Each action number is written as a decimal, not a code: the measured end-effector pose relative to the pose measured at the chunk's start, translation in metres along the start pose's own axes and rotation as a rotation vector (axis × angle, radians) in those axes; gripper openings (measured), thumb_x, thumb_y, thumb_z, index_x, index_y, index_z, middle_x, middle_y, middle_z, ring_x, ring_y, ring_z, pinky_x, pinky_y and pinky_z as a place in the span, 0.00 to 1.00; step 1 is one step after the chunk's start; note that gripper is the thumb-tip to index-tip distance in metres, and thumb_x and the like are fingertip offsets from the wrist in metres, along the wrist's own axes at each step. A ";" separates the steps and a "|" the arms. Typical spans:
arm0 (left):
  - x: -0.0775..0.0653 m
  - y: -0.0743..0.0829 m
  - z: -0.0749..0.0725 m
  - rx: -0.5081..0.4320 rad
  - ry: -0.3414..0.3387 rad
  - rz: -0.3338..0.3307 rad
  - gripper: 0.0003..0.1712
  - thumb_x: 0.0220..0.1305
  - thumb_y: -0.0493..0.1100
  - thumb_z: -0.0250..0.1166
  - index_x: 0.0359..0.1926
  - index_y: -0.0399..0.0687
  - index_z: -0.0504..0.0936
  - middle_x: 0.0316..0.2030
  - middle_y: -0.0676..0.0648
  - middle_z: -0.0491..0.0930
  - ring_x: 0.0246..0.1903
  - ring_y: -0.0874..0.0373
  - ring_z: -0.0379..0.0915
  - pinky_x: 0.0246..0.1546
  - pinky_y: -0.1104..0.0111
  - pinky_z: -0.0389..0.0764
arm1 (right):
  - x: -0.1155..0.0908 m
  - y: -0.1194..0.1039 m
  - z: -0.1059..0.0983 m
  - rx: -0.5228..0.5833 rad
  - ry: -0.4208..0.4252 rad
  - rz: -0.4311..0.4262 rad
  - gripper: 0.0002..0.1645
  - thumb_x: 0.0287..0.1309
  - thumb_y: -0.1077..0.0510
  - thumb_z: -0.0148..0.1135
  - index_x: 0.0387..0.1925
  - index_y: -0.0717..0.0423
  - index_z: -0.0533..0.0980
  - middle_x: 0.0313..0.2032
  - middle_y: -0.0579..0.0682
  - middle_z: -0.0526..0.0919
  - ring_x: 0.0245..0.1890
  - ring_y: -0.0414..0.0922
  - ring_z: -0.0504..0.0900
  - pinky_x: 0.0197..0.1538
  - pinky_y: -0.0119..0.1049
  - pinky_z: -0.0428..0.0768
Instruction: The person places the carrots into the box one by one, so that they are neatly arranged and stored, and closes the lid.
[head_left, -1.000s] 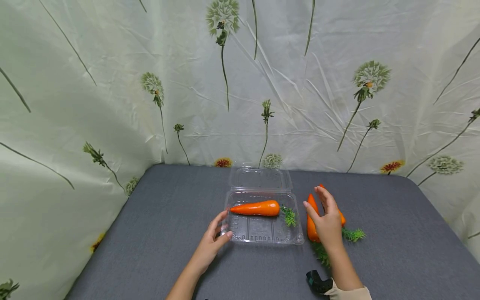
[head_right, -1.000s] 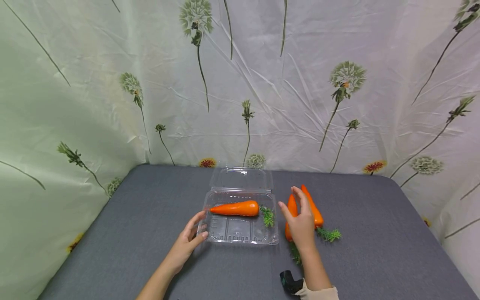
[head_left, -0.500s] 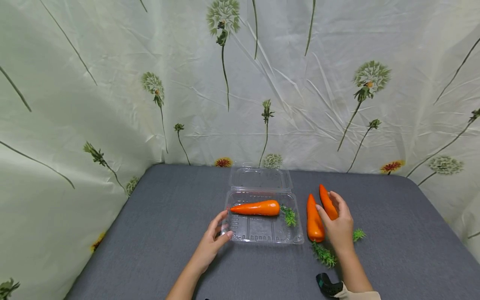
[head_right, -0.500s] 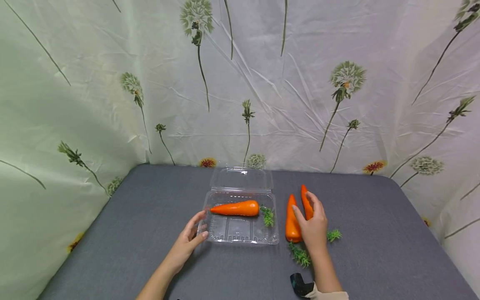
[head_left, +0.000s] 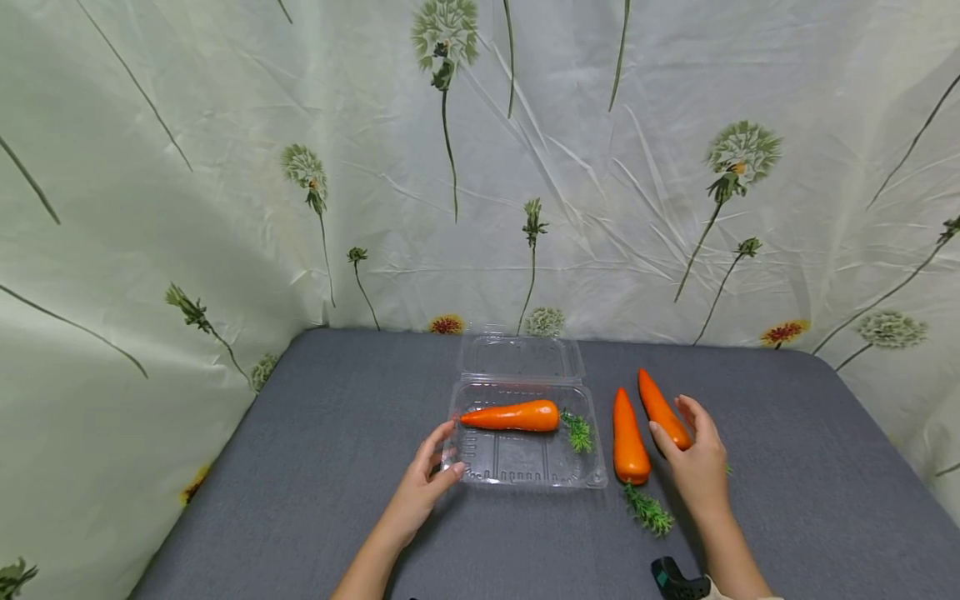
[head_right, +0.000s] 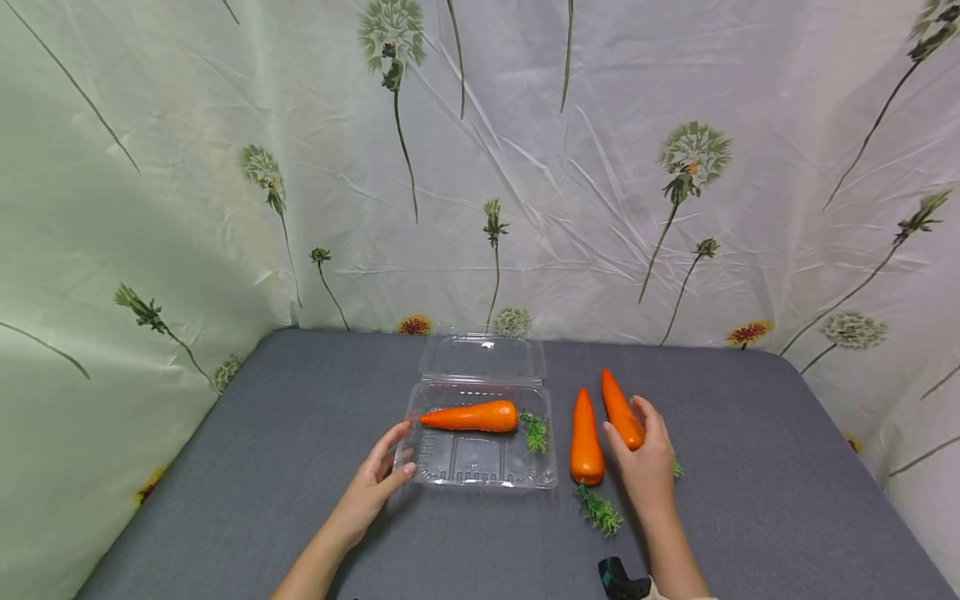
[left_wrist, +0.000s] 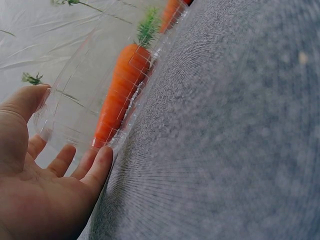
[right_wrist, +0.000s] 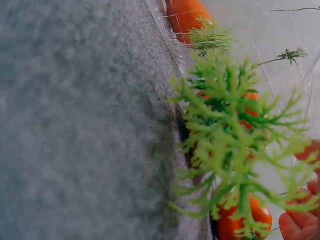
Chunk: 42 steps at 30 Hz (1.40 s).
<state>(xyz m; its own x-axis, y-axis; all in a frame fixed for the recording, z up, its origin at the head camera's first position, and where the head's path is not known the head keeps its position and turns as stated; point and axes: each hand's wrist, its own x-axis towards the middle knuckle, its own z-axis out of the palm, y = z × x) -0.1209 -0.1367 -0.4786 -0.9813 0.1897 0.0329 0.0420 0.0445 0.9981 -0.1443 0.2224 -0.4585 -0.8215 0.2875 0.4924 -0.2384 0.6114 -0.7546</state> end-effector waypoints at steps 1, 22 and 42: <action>0.000 0.000 0.000 0.002 -0.003 0.005 0.36 0.59 0.41 0.61 0.66 0.53 0.55 0.64 0.43 0.52 0.58 0.43 0.56 0.49 0.55 0.65 | -0.001 0.001 -0.001 -0.005 -0.006 0.010 0.34 0.43 0.68 0.68 0.55 0.68 0.65 0.50 0.61 0.72 0.52 0.57 0.69 0.49 0.16 0.59; 0.001 -0.002 0.000 0.009 0.001 -0.013 0.35 0.60 0.39 0.60 0.65 0.55 0.56 0.64 0.43 0.52 0.58 0.44 0.56 0.49 0.55 0.65 | -0.007 0.009 -0.006 -0.108 -0.095 0.181 0.33 0.48 0.64 0.65 0.54 0.71 0.63 0.48 0.68 0.69 0.49 0.61 0.68 0.50 0.52 0.63; 0.001 -0.002 -0.001 0.003 -0.002 0.000 0.35 0.60 0.39 0.60 0.65 0.55 0.56 0.64 0.43 0.52 0.58 0.44 0.56 0.49 0.56 0.65 | -0.008 0.012 -0.005 -0.148 -0.028 0.209 0.25 0.48 0.63 0.65 0.49 0.68 0.70 0.39 0.64 0.73 0.37 0.56 0.73 0.36 0.36 0.65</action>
<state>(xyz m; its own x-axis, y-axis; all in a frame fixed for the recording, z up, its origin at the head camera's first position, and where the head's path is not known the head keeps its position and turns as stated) -0.1217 -0.1372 -0.4809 -0.9809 0.1918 0.0331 0.0429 0.0472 0.9980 -0.1376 0.2315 -0.4696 -0.8593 0.3998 0.3191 0.0149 0.6430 -0.7657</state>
